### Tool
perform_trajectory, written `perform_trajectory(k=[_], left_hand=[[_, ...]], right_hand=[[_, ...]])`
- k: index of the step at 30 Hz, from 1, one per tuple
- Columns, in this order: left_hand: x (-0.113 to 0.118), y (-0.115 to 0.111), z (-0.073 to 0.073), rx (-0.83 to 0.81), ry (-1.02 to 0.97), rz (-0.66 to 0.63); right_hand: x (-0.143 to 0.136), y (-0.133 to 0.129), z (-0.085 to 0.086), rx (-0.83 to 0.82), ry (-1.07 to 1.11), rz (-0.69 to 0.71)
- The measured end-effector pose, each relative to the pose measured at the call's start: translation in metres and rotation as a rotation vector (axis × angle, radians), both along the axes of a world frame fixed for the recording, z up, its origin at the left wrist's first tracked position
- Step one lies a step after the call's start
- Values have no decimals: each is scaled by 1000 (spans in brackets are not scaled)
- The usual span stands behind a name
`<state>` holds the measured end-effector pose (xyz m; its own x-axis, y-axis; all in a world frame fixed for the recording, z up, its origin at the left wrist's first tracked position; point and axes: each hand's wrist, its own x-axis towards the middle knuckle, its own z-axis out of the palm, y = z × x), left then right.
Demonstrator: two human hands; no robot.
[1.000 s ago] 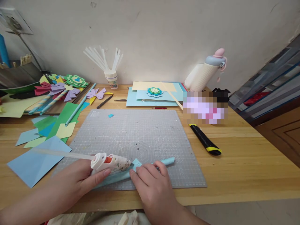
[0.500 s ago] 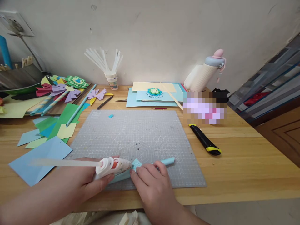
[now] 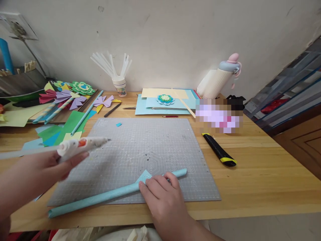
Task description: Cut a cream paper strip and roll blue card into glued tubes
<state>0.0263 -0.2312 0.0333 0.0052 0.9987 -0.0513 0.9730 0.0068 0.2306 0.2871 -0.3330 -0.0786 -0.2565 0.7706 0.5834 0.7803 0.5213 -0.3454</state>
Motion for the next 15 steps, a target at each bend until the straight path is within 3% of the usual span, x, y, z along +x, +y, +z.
perform_trajectory(k=[1,2,6,9,11,13,14,15], left_hand=[[-9,9,-5,-40,104,100],[-18,17,-11,-27,150,111],[-46,40,-36,52,252,21],[-44,36,-46,130,321,45],[-27,20,-49,298,298,54],[-2,-4,-52,519,150,-93],[12,-18,-55,555,8,-256],[26,-32,-59,486,-103,-458]], right_hand=[[0,0,0,-3,-2,-3],[0,-1,-1,-5,-3,-5],[0,-1,-3,0,3,-6],[0,-1,-4,-10,8,1],[1,0,-4,-11,14,5],[1,0,-4,-9,19,6],[1,-1,-4,-9,19,8],[1,-1,-3,-11,18,11]])
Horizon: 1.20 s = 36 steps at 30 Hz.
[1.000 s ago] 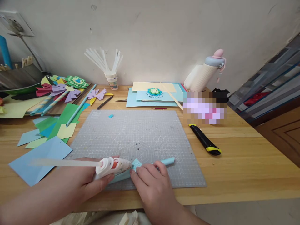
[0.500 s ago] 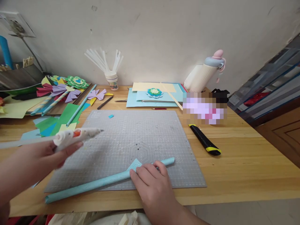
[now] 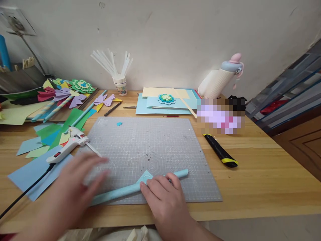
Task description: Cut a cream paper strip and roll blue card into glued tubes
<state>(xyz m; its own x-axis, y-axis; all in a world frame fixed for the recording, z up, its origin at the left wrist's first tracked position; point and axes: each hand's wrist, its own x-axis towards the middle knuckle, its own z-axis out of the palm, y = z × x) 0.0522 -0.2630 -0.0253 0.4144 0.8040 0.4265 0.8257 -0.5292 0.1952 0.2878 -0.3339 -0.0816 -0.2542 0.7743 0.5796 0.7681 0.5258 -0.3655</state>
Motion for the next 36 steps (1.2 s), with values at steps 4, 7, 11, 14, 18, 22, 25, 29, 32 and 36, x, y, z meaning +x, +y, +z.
perform_trajectory(k=[4,7,11,14,18,22,25,29,32,36], left_hand=[[37,-36,-17,-263,27,-224],[44,-41,-24,-209,38,-230],[45,-37,-24,-153,64,-249],[45,-37,-22,-162,79,-244],[39,-42,-22,-171,67,-253],[29,-47,-22,-114,48,-289],[26,-49,-22,-101,64,-261],[28,-48,-19,-117,105,-194],[28,-46,-16,-118,104,-219],[29,-44,-16,8,78,-326]], right_hand=[[-1,-1,3,-41,-17,9],[1,1,7,-65,-26,6],[10,6,15,-70,16,-65],[18,9,18,-97,18,-82],[20,5,17,-104,14,-49],[14,-3,14,-108,22,8],[11,-5,15,-101,41,-8],[11,0,16,-114,66,-29],[11,4,17,-132,66,-32],[11,7,20,-169,38,-32]])
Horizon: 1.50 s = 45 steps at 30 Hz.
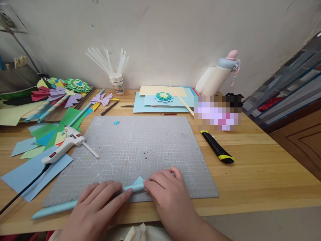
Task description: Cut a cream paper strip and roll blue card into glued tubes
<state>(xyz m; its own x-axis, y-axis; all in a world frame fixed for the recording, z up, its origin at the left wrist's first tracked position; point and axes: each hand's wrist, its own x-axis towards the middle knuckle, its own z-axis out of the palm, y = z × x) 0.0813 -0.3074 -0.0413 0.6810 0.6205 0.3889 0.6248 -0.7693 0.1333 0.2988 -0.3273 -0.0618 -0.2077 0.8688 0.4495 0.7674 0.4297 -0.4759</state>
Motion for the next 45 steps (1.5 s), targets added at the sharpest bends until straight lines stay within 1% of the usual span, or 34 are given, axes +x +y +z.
perform_trajectory(k=[3,9,14,19,22,25,29,32,35,39,45], left_hand=[[2,0,-2,16,-3,14],[4,3,-5,-82,24,36],[4,5,-4,-141,34,32],[10,4,-4,-114,53,61],[14,6,-6,-83,51,93],[17,10,-8,-93,59,120],[19,17,-5,-116,136,165],[20,21,0,-113,177,177],[19,25,2,-119,161,188],[18,27,-1,-131,113,175],[18,25,-8,-93,44,98]], right_hand=[[-1,2,3,-6,-26,-11],[-2,3,5,33,-96,-39],[-3,3,4,8,-81,-22],[-3,6,0,6,-67,-3],[-3,10,1,-7,-61,3],[-2,13,5,-11,-86,-12],[-2,17,9,-34,-149,3],[-1,19,9,-54,-123,34],[1,22,6,-51,-103,40],[5,25,2,-71,-159,45],[8,31,7,-156,-211,78]])
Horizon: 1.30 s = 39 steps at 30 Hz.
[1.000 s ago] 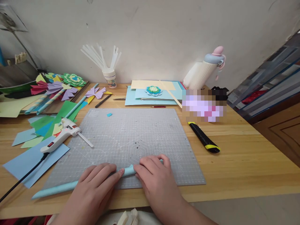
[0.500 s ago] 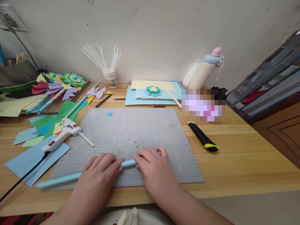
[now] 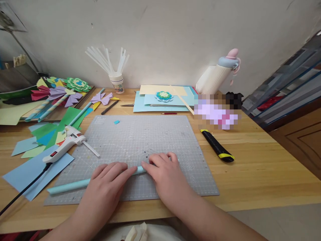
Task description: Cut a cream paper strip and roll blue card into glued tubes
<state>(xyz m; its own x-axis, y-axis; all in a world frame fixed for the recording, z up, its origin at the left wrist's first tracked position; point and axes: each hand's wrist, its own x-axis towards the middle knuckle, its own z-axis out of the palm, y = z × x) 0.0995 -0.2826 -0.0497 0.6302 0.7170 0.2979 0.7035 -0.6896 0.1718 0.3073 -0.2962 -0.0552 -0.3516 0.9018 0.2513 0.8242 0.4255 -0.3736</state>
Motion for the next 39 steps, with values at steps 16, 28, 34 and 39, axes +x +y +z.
perform_trajectory(k=[16,28,34,39], left_hand=[[1,9,3,-149,37,32],[3,9,1,-91,93,36],[5,11,-1,-81,119,71],[2,13,-3,-68,46,111]], right_hand=[[0,4,9,17,-41,128],[9,2,15,53,-14,50],[9,12,4,17,42,53],[11,21,4,22,64,72]])
